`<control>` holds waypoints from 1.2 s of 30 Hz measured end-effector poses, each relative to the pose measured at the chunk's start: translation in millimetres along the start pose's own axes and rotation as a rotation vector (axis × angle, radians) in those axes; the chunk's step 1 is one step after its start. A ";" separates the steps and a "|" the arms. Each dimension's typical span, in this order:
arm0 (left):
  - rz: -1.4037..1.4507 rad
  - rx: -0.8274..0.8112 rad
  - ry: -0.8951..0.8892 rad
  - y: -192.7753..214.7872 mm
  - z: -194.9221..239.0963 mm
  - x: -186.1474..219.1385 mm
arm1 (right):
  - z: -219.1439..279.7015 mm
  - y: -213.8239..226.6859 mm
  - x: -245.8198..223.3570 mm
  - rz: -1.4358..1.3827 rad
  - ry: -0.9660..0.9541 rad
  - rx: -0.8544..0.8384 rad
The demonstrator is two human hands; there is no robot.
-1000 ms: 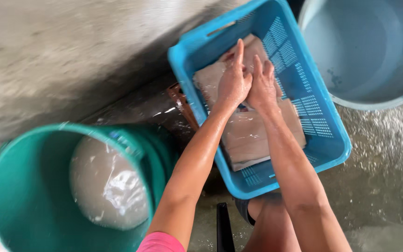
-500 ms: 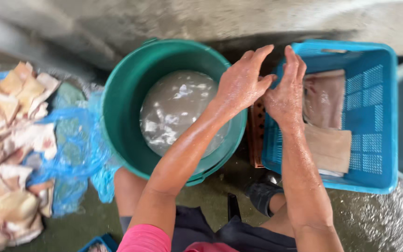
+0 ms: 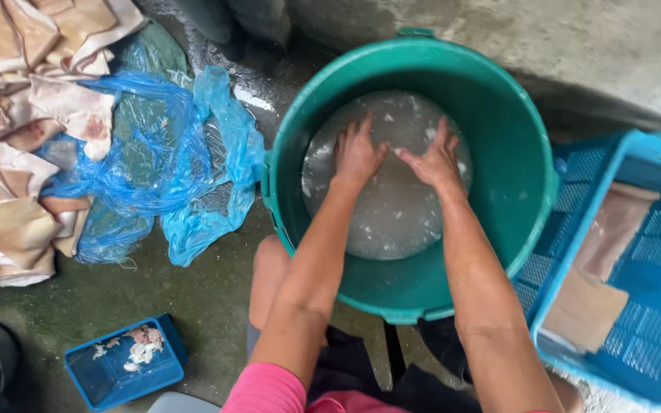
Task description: The person washes several beige cloths by hand in a green bucket filled with water. They repeatedly submerge, scrub, and wring out each cloth before placing it into a blue plastic basket.
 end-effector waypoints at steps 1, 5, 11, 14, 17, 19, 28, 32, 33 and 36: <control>-0.012 -0.013 0.057 -11.5 0.9 -22.8 | -17.3 -10.7 8.8 0.013 -0.024 0.013; 0.127 -0.038 0.377 -70.8 38.3 -118.2 | -69.8 -55.1 66.7 0.137 -0.212 -0.015; 0.374 -0.213 0.744 -196.1 79.7 -230.2 | -118.0 -150.9 166.3 0.443 -0.427 -0.207; 0.497 -0.253 0.833 -238.1 96.6 -255.3 | -117.0 -202.0 179.0 0.507 -0.417 -0.273; 0.559 -0.254 0.869 -259.9 100.6 -270.9 | -105.4 -230.6 191.2 0.572 -0.422 -0.311; 0.588 -0.259 0.891 -267.2 110.1 -273.1 | -93.3 -242.1 204.4 0.594 -0.434 -0.342; 0.644 -0.219 0.889 -283.6 111.4 -254.1 | -86.8 -191.8 172.7 0.470 -0.322 -0.546; 0.668 -0.177 0.885 -279.1 106.4 -252.3 | -58.4 -115.8 103.7 -0.137 -0.294 -0.808; 0.671 -0.144 0.880 -273.3 100.2 -251.7 | -47.4 -96.0 84.1 -0.288 -0.285 -0.873; 0.661 -0.034 0.871 -236.3 92.8 -243.8 | -4.2 -55.9 29.7 -0.612 -0.189 -0.934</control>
Point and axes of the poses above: each hand's wrist, its own z-axis away from the middle knuckle, its own y-axis out of the back of the hand, x = y × z, the point moved 10 cm from there along -z, towards the middle knuckle, and after that the axes turned 15 degrees about -y, right-handed, at the moved point
